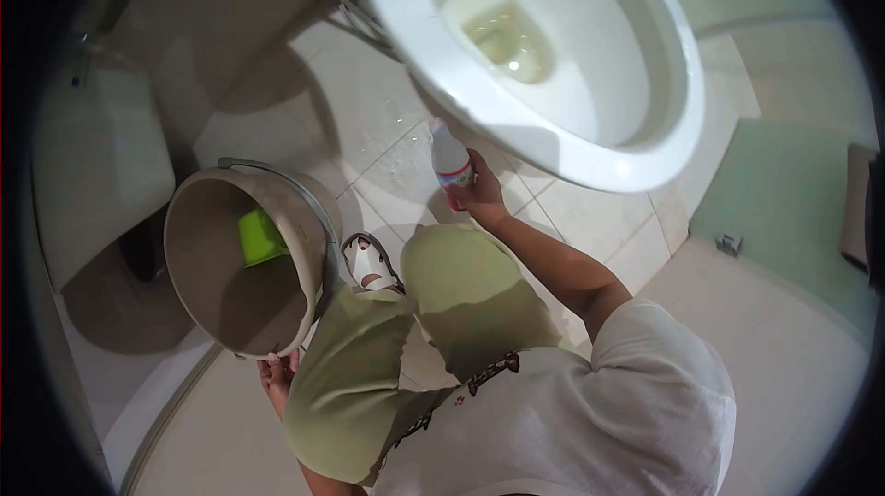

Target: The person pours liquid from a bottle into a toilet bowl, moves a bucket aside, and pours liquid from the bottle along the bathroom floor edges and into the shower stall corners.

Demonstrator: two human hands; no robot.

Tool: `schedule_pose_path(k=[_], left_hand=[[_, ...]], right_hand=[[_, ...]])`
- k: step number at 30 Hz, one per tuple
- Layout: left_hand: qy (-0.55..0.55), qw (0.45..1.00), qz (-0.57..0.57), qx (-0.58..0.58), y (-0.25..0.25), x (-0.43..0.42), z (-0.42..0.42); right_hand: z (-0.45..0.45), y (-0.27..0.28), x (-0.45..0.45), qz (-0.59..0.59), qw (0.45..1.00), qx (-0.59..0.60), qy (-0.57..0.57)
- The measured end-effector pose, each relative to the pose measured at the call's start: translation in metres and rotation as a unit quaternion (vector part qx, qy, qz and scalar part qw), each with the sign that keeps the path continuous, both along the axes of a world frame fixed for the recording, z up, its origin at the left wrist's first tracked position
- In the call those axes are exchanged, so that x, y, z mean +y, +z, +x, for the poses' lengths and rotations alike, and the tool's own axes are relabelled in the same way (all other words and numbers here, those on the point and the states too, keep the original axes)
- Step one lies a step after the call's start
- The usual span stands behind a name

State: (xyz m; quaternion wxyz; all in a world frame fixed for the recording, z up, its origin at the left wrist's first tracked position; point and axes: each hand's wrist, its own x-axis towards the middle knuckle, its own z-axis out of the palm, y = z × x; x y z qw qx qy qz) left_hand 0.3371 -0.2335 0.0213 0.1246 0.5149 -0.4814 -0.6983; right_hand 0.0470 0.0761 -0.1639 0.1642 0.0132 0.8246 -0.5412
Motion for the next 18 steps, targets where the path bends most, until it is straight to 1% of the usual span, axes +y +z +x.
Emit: schedule_pose_path(k=[3, 4, 5, 7, 8, 9, 13, 15, 16, 17, 18], left_hand=[[-0.042, 0.999, 0.009, 0.006, 0.004, 0.000, -0.002], [-0.057, 0.998, 0.012, 0.008, 0.004, -0.001, -0.001], [-0.068, 0.997, 0.024, 0.013, 0.003, -0.005, 0.003], [-0.093, 0.994, 0.046, 0.020, 0.002, -0.004, 0.008], [-0.106, 0.992, 0.062, 0.024, 0.001, -0.005, 0.012], [-0.120, 0.990, 0.074, 0.027, 0.000, -0.001, 0.009], [-0.166, 0.969, 0.177, 0.051, -0.013, -0.017, 0.035], [-0.180, 0.959, 0.211, 0.056, -0.027, -0.030, 0.044], [-0.181, 0.966, 0.180, 0.036, -0.036, -0.038, 0.037], [-0.203, 0.961, 0.181, 0.047, -0.046, -0.044, 0.036], [-0.093, 0.984, 0.142, 0.062, -0.056, -0.048, 0.035]], right_hand=[[0.032, 0.005, 0.028, 0.016, 0.998, 0.041, -0.049], [0.038, 0.020, 0.041, -0.014, 0.997, -0.050, -0.059], [0.053, 0.016, 0.050, -0.007, 0.996, -0.048, -0.075], [0.082, 0.001, 0.077, -0.058, 0.983, -0.009, -0.173], [0.099, 0.012, 0.087, -0.033, 0.977, 0.000, -0.213], [0.102, 0.009, 0.103, -0.041, 0.972, 0.004, -0.231], [0.160, 0.013, 0.159, -0.021, 0.938, -0.005, -0.346], [0.190, 0.018, 0.196, -0.012, 0.916, -0.005, -0.400], [0.196, 0.014, 0.224, -0.001, 0.900, -0.018, -0.435], [0.209, 0.018, 0.243, 0.010, 0.883, -0.006, -0.469], [0.221, 0.019, 0.260, 0.006, 0.875, 0.012, -0.483]])
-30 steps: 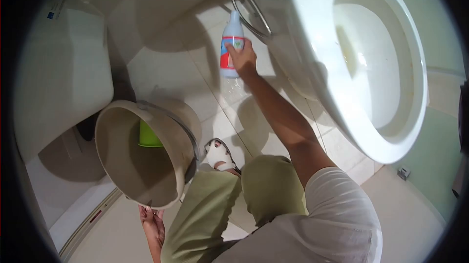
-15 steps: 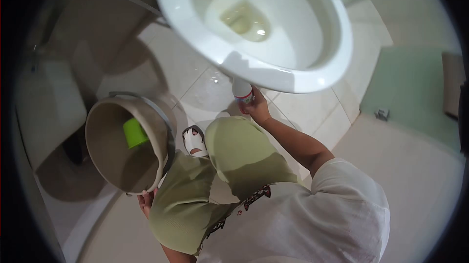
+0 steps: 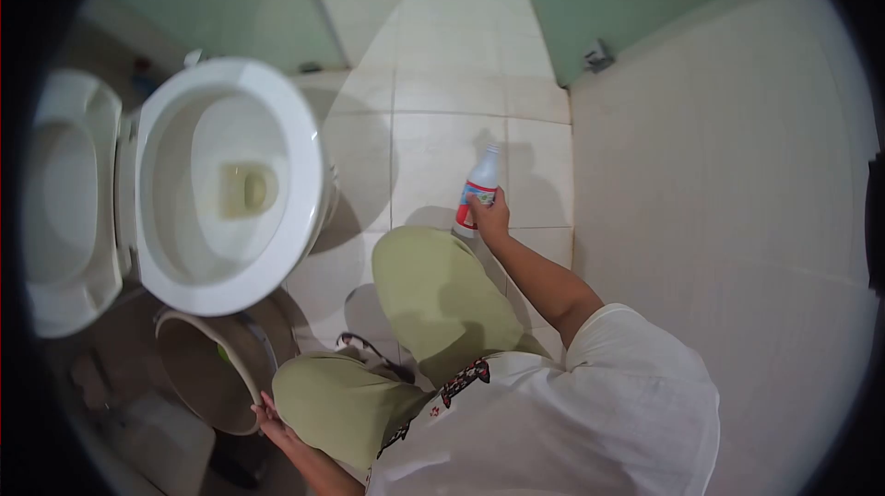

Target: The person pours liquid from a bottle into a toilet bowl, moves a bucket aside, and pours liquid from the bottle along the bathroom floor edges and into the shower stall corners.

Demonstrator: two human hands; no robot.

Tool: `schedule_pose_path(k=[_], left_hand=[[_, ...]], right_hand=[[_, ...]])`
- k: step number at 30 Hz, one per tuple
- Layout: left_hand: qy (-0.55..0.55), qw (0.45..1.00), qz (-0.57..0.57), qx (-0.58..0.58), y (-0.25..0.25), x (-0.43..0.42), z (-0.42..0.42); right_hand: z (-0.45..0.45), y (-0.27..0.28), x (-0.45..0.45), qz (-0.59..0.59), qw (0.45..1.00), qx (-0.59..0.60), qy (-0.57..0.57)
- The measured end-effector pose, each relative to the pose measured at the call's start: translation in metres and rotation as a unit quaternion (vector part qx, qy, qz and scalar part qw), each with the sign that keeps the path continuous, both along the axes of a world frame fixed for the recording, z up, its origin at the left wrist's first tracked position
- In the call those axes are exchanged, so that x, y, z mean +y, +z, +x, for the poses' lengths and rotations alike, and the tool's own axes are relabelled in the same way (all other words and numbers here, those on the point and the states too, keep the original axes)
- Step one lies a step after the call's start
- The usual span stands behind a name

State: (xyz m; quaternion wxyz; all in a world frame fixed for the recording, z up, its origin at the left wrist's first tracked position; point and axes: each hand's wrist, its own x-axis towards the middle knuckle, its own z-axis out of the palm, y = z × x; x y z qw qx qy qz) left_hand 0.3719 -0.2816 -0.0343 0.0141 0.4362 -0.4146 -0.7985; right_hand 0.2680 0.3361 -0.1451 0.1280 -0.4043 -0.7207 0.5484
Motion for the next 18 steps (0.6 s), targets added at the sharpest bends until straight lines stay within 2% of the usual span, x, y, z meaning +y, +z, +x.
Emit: schedule_pose_path(k=[1, 2, 3, 6, 7, 8, 9, 11, 12, 13, 15, 17, 18], left_hand=[[0.118, 0.992, -0.034, -0.005, -0.002, 0.007, -0.017], [0.161, 0.986, -0.043, 0.031, -0.011, 0.009, -0.023], [0.206, 0.975, -0.055, 0.062, -0.011, 0.012, -0.029], [0.199, 0.972, -0.116, 0.034, -0.008, 0.009, -0.035], [0.190, 0.969, -0.157, 0.027, -0.005, 0.020, -0.042], [0.226, 0.960, -0.163, -0.033, -0.001, 0.026, -0.047], [0.216, 0.962, -0.164, -0.034, 0.007, 0.040, -0.050], [0.061, 0.968, -0.212, -0.120, 0.036, 0.096, -0.050], [0.041, 0.967, -0.225, -0.108, 0.094, 0.188, -0.065], [-0.038, 0.962, -0.271, -0.004, 0.123, 0.224, -0.072], [-0.176, 0.911, -0.324, 0.183, 0.187, 0.300, -0.088], [-0.207, 0.838, -0.432, 0.261, 0.240, 0.373, -0.102], [-0.220, 0.821, -0.416, 0.324, 0.242, 0.403, -0.106]], right_hand=[[0.000, -0.006, 0.020, 0.005, 0.997, -0.024, -0.069], [0.008, -0.006, 0.037, 0.017, 0.989, -0.042, -0.138], [0.015, -0.007, 0.052, 0.020, 0.988, -0.031, -0.150], [0.010, -0.042, 0.108, -0.006, 0.968, -0.079, -0.239], [0.010, -0.041, 0.125, -0.006, 0.964, -0.077, -0.253], [0.007, -0.043, 0.132, 0.007, 0.961, -0.073, -0.268], [0.008, -0.043, 0.142, 0.020, 0.957, -0.068, -0.283], [0.005, -0.033, 0.165, -0.001, 0.954, -0.090, -0.285], [0.005, -0.026, 0.173, -0.013, 0.955, -0.100, -0.279], [0.002, -0.024, 0.179, -0.027, 0.955, -0.111, -0.273], [-0.003, -0.045, 0.195, -0.063, 0.953, -0.099, -0.280], [-0.009, -0.059, 0.205, -0.049, 0.941, -0.150, -0.300], [-0.012, -0.060, 0.209, -0.053, 0.938, -0.151, -0.307]])
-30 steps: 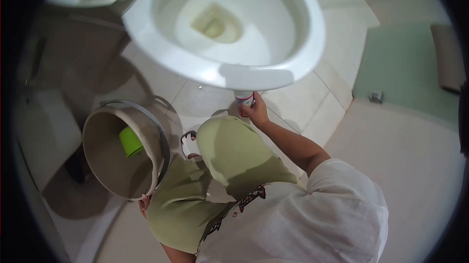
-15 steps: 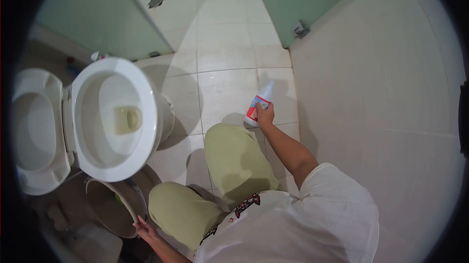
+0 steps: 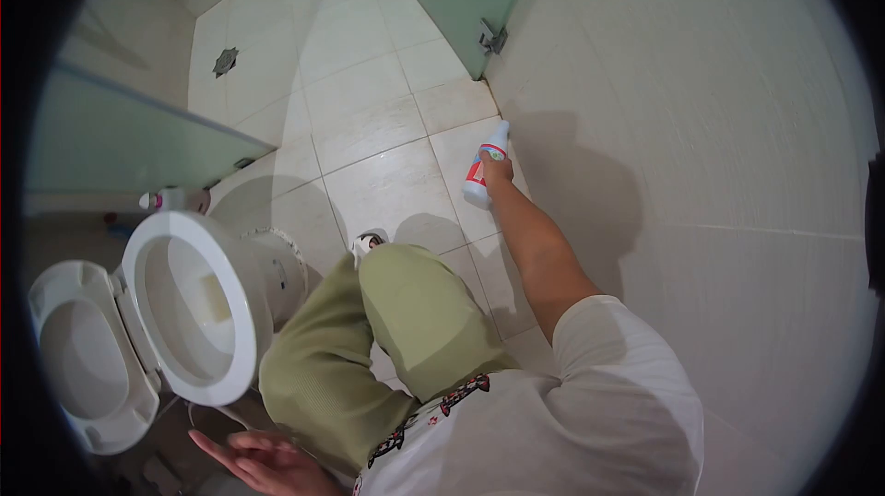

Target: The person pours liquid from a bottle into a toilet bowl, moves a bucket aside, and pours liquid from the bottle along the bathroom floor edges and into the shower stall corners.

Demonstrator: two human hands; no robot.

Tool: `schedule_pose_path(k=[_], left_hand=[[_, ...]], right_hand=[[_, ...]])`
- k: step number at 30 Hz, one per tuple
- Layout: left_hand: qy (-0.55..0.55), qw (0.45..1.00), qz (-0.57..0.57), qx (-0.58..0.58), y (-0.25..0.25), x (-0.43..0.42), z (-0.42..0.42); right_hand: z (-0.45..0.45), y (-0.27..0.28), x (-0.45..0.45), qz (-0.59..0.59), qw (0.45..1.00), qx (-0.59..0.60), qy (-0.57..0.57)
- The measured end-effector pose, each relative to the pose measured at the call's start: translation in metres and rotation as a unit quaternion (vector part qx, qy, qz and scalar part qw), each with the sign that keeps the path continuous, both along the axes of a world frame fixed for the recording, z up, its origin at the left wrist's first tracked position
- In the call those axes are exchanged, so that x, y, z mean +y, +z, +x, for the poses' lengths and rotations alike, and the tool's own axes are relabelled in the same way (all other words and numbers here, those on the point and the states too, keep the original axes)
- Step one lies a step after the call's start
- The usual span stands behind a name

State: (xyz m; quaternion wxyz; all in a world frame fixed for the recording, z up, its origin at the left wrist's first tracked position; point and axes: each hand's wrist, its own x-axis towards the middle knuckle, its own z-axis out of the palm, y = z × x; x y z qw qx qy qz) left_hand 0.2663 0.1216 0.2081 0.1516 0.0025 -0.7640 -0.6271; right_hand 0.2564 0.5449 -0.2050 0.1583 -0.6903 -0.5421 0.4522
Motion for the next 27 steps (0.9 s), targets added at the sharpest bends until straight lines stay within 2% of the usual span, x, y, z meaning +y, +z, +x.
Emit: schedule_pose_path(k=[1, 3, 6, 8, 9, 11, 15, 19, 21, 22, 24, 25, 27], left_hand=[[-0.046, 0.998, 0.020, 0.047, 0.000, 0.019, -0.004], [-0.153, 0.987, -0.053, 0.004, -0.015, 0.025, -0.011], [-0.177, 0.983, -0.040, 0.007, -0.027, 0.021, -0.027], [-0.343, 0.932, 0.083, 0.086, -0.037, 0.012, -0.042], [-0.347, 0.931, 0.080, 0.083, -0.040, 0.018, -0.049], [-0.393, 0.899, 0.047, 0.188, -0.042, 0.032, -0.062], [-0.376, 0.896, 0.058, 0.228, -0.049, 0.051, -0.073], [-0.445, 0.872, 0.058, 0.193, -0.044, 0.065, -0.084], [-0.433, 0.884, 0.053, 0.170, -0.046, 0.068, -0.084], [-0.439, 0.881, 0.056, 0.169, -0.044, 0.069, -0.080], [-0.320, 0.945, -0.063, 0.027, -0.038, 0.071, -0.071], [-0.326, 0.943, -0.062, 0.028, -0.039, 0.065, -0.073], [-0.442, 0.894, 0.048, 0.048, -0.043, 0.057, -0.083]], right_hand=[[-0.003, 0.002, 0.006, -0.040, 0.999, -0.013, -0.004], [-0.012, 0.001, 0.019, -0.081, 0.996, -0.028, -0.011], [-0.034, -0.004, 0.035, -0.055, 0.996, -0.063, -0.006], [-0.063, -0.002, 0.052, -0.070, 0.997, -0.010, -0.014], [-0.075, -0.006, 0.059, -0.074, 0.997, -0.010, -0.018], [-0.094, -0.014, 0.070, -0.069, 0.994, 0.083, -0.018], [-0.110, -0.040, 0.071, -0.082, 0.980, 0.153, -0.102], [-0.070, -0.040, 0.044, -0.121, 0.976, 0.158, -0.087], [-0.045, -0.039, 0.017, -0.163, 0.908, 0.336, -0.189], [-0.033, -0.042, 0.003, -0.159, 0.908, 0.336, -0.195], [-0.015, -0.036, -0.016, -0.203, 0.869, 0.350, -0.285], [-0.013, -0.029, -0.016, -0.200, 0.868, 0.351, -0.290], [-0.017, -0.012, -0.019, -0.208, 0.894, 0.268, -0.294]])
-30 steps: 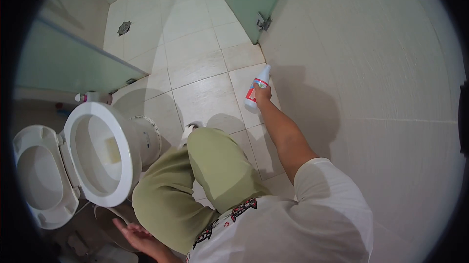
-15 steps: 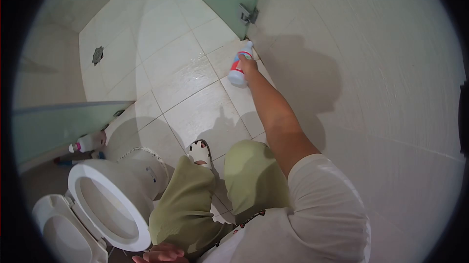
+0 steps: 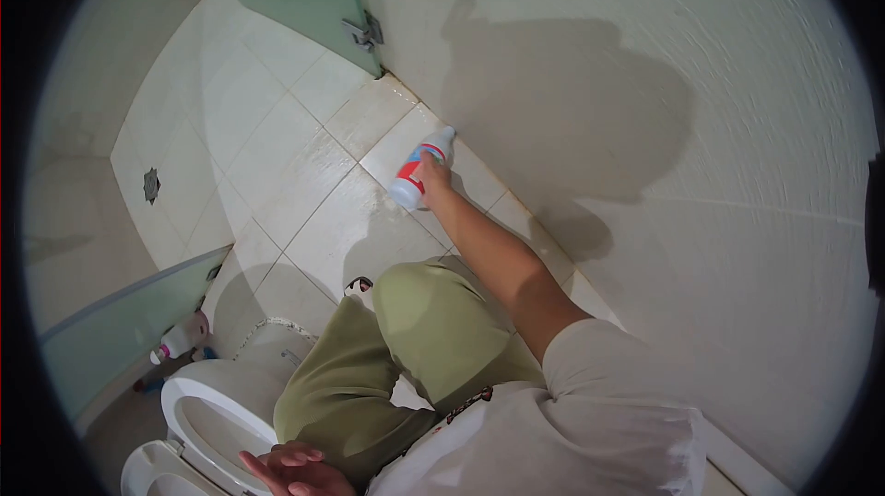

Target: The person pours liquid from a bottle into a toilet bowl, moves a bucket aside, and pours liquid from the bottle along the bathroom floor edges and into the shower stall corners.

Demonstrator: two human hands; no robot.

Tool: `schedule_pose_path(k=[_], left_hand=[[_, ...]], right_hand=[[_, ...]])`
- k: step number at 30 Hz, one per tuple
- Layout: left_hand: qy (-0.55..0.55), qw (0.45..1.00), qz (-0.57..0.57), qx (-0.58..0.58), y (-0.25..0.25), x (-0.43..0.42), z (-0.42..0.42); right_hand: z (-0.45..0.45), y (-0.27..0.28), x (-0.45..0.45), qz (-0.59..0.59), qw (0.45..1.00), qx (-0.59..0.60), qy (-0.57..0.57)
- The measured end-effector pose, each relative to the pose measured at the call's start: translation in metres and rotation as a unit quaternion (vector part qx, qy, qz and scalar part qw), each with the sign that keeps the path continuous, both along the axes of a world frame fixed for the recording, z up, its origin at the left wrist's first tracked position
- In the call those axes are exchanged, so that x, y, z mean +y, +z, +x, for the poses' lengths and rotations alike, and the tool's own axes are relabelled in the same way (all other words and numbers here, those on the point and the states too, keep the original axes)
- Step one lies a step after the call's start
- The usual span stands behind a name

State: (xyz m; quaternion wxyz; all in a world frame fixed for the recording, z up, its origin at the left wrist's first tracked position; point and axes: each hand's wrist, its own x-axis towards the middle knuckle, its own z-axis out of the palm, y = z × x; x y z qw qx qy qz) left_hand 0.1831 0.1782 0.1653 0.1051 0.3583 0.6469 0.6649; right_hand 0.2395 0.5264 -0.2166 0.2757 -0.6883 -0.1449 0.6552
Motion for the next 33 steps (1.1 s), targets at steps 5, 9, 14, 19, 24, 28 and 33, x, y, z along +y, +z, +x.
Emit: schedule_pose_path(k=[5, 9, 14, 19, 24, 28, 33], left_hand=[[0.110, 0.987, -0.115, 0.027, 0.002, 0.028, 0.006], [0.084, 0.988, -0.128, 0.027, 0.002, 0.038, 0.004], [0.057, 0.989, -0.127, 0.046, -0.013, 0.054, -0.010], [0.022, 0.984, -0.150, 0.094, -0.025, 0.075, -0.024], [-0.030, 0.977, -0.175, 0.117, -0.032, 0.109, -0.037], [-0.106, 0.975, -0.147, 0.131, -0.039, 0.141, -0.038], [-0.226, 0.916, -0.046, 0.329, -0.002, 0.216, 0.007]], right_hand=[[-0.024, -0.002, 0.016, 0.025, 0.999, 0.012, 0.019], [0.019, -0.036, -0.010, 0.049, 0.998, -0.016, -0.022], [0.150, -0.002, -0.095, 0.056, 0.996, -0.026, -0.069], [0.239, -0.007, -0.157, -0.055, 0.963, -0.264, -0.024], [0.215, 0.021, -0.132, 0.009, 0.952, -0.293, 0.089], [0.221, 0.032, -0.129, -0.012, 0.957, -0.276, 0.090], [0.309, 0.009, -0.191, -0.070, 0.943, -0.325, 0.006]])
